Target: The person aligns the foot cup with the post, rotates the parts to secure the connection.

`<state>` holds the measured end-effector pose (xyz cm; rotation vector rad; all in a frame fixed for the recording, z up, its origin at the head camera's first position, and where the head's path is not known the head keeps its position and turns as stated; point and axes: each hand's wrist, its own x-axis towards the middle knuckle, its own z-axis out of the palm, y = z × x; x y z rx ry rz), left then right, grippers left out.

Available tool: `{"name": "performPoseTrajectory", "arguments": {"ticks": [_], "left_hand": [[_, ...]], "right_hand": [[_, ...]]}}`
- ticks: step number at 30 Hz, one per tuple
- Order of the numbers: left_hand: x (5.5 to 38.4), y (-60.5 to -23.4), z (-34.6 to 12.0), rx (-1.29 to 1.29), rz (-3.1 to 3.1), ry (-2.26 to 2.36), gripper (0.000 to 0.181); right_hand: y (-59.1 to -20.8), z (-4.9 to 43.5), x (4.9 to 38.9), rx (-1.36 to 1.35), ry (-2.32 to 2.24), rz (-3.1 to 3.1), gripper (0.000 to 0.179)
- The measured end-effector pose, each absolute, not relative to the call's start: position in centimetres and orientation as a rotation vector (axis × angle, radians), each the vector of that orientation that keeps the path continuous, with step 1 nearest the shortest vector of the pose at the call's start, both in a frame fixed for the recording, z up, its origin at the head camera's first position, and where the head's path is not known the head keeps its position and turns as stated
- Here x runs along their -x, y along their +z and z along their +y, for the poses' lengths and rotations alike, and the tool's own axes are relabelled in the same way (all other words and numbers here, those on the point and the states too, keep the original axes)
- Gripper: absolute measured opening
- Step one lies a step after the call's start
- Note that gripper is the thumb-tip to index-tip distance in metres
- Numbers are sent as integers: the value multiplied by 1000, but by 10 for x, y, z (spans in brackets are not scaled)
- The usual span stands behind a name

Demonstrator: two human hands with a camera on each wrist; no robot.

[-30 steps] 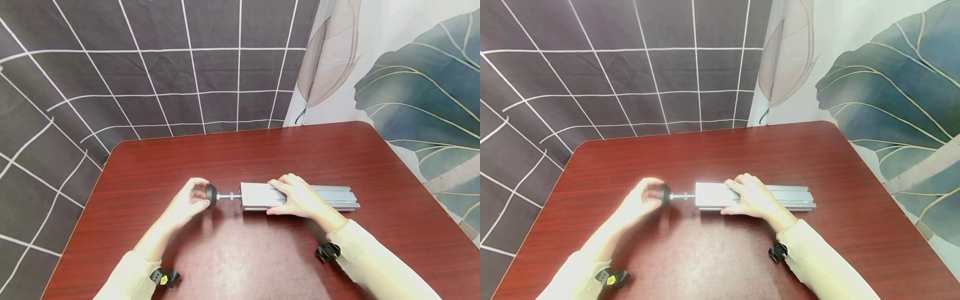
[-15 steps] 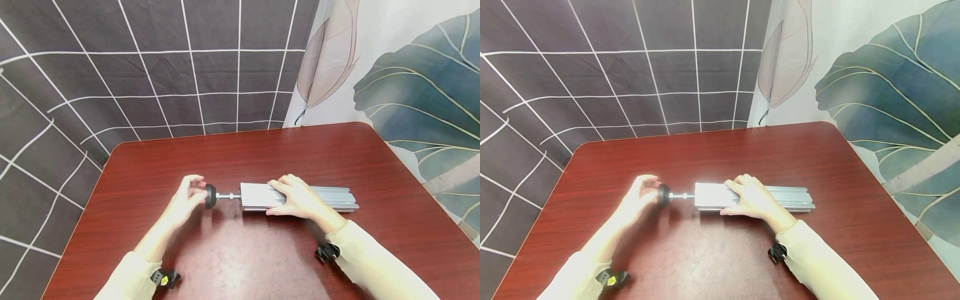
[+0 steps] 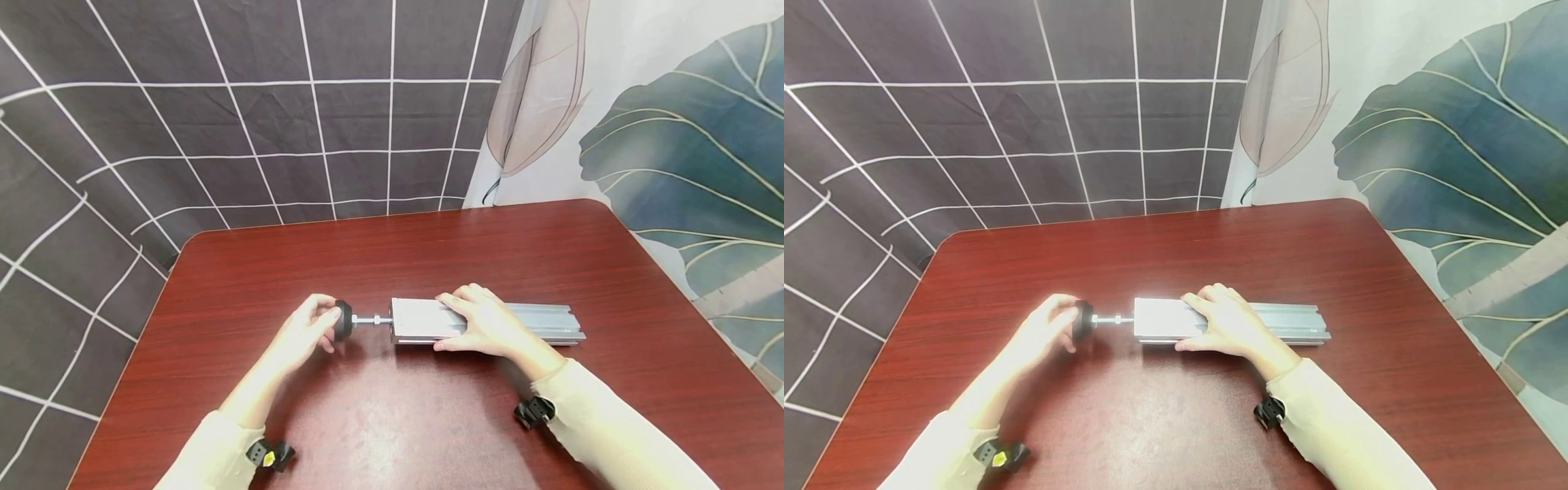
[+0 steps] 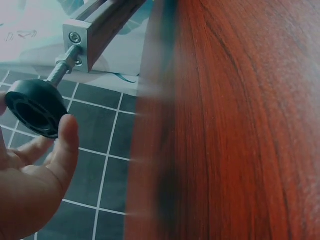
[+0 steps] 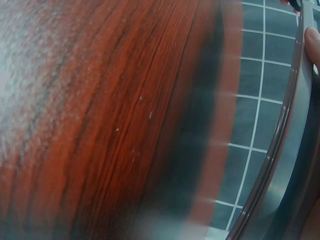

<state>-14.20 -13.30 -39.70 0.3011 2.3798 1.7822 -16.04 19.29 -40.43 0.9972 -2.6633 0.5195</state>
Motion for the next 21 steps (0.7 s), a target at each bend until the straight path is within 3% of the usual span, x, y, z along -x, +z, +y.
{"name": "performPoseTrajectory", "arguments": {"ticks": [12, 21], "left_hand": [[141, -399, -135, -754, 2461, 1826, 54], [142, -395, -132, -261, 2411, 1791, 38]], "right_hand": [[-407, 195, 161, -983, 522, -2676, 76], [-408, 194, 161, -983, 519, -2674, 76]]}}
